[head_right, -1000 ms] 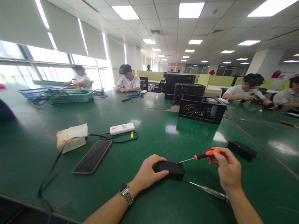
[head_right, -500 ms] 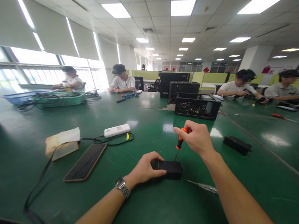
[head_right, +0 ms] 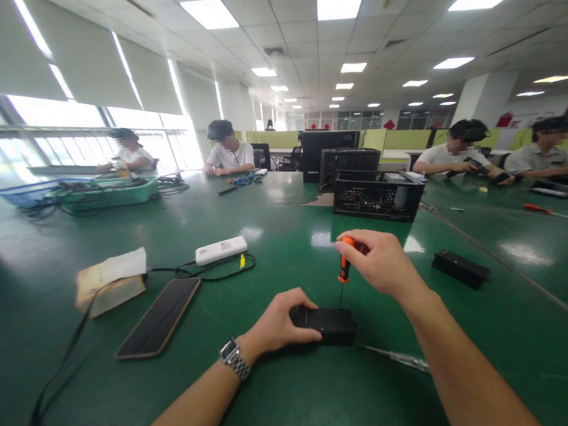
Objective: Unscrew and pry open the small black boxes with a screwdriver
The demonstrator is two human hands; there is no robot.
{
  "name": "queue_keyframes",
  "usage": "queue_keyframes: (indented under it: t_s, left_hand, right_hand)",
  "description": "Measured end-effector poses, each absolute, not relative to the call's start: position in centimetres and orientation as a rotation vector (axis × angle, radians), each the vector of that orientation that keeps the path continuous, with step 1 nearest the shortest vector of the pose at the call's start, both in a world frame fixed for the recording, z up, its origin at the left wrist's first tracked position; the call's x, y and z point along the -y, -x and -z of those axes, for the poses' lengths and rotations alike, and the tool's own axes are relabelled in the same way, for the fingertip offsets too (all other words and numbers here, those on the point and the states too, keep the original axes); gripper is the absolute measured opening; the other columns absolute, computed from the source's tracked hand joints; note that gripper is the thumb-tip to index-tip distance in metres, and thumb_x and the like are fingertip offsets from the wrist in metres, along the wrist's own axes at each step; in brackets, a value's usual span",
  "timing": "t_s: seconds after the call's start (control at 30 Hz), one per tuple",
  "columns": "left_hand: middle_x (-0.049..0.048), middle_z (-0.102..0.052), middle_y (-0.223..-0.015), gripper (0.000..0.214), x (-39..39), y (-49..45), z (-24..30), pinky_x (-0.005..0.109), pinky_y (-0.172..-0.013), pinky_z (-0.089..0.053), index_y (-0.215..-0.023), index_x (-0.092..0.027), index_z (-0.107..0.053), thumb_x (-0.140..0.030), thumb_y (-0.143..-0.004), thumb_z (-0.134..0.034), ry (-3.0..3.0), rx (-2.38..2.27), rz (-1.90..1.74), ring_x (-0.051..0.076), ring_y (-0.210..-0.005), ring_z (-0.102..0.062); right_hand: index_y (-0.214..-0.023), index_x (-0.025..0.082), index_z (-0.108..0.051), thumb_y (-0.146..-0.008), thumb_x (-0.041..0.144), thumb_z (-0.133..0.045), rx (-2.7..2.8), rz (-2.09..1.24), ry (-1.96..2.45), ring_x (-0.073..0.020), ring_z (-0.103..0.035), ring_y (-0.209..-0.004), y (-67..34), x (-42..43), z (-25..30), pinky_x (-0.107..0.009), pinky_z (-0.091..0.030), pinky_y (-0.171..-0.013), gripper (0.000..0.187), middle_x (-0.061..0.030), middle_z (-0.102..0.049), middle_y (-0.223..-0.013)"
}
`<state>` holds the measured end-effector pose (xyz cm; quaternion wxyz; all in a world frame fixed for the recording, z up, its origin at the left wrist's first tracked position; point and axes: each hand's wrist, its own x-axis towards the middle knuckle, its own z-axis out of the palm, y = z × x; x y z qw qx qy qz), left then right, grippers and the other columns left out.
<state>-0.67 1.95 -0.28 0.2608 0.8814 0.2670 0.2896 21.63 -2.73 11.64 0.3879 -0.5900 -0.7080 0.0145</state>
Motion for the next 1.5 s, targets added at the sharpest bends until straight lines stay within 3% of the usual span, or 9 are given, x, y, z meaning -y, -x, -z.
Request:
queue_keyframes:
  t_s: [0.2, 0.43, 0.6, 1.03, 1.33, 1.5]
  left_hand:
    - [0.0030, -0.065, -0.090, 0.043, -1.6, 0.6, 0.2, 0.026, -0.074, -0.045, -0.093, -0.017, -0.067, -0.047, -0.065, -0.080, -2.371, -0.748, -0.790, 0.019, -0.083, -0.059]
    - [0.0026, -0.065, -0.089, 0.042, -1.6, 0.7, 0.3, 0.026, -0.073, -0.045, -0.093, -0.018, -0.067, -0.046, -0.066, -0.080, -2.372, -0.735, -0.811, 0.019, -0.081, -0.060]
    - [0.0026, -0.065, -0.089, 0.041, -1.6, 0.7, 0.3, 0.026, -0.073, -0.045, -0.093, -0.018, -0.067, -0.047, -0.066, -0.079, -2.367, -0.722, -0.808, 0.018, -0.080, -0.060]
    - [0.0027, -0.066, -0.089, 0.040, -1.8, 0.5, -0.2, 0.027, -0.074, -0.045, -0.092, -0.018, -0.068, -0.046, -0.066, -0.079, -2.389, -0.693, -0.788, 0.019, -0.083, -0.060]
    - [0.0031, -0.066, -0.090, 0.040, -2.0, 0.4, 0.2, 0.027, -0.076, -0.045, -0.093, -0.017, -0.067, -0.045, -0.068, -0.078, -2.402, -0.672, -0.798, 0.019, -0.082, -0.060]
    - [0.0030, -0.066, -0.090, 0.039, -1.9, 0.4, 0.1, 0.026, -0.075, -0.044, -0.093, -0.017, -0.067, -0.045, -0.068, -0.078, -2.397, -0.673, -0.799, 0.019, -0.083, -0.060]
  right_hand:
    - [-0.110, 0.019, -0.069, -0.085, 0.040, -0.053, 1.817, -0.068, 1.605, -0.0138, -0.060, -0.049, -23.3, 3.7, -12.0, -0.025, -0.045, -0.050, 0.037, -0.0015, -0.072, -0.073]
    - [-0.115, 0.021, -0.069, -0.083, 0.039, -0.055, 1.769, -0.188, 1.582, -0.0135, -0.063, -0.052, -23.3, 4.1, -12.0, -0.024, -0.049, -0.050, 0.039, -0.0012, -0.074, -0.079]
    - [-0.109, 0.021, -0.073, -0.081, 0.048, -0.061, 1.795, -0.062, 1.574, -0.0138, -0.060, -0.050, -23.4, 4.2, -12.2, -0.025, -0.047, -0.049, 0.040, -0.0021, -0.075, -0.077]
    - [-0.103, 0.021, -0.076, -0.082, 0.040, -0.061, 1.843, -0.062, 1.552, -0.0142, -0.063, -0.053, -23.7, 4.3, -12.7, -0.026, -0.050, -0.053, 0.032, -0.0023, -0.076, -0.081]
    - [-0.100, 0.021, -0.076, -0.078, 0.036, -0.064, 1.889, 0.009, 1.595, -0.0134, -0.062, -0.053, -23.9, 5.2, -13.6, -0.024, -0.046, -0.051, 0.029, -0.0002, -0.073, -0.071]
    - [-0.101, 0.019, -0.075, -0.078, 0.041, -0.063, 1.806, -0.080, 1.511, -0.0153, -0.064, -0.055, -23.0, 5.9, -14.0, -0.027, -0.050, -0.054, 0.033, -0.0016, -0.074, -0.075]
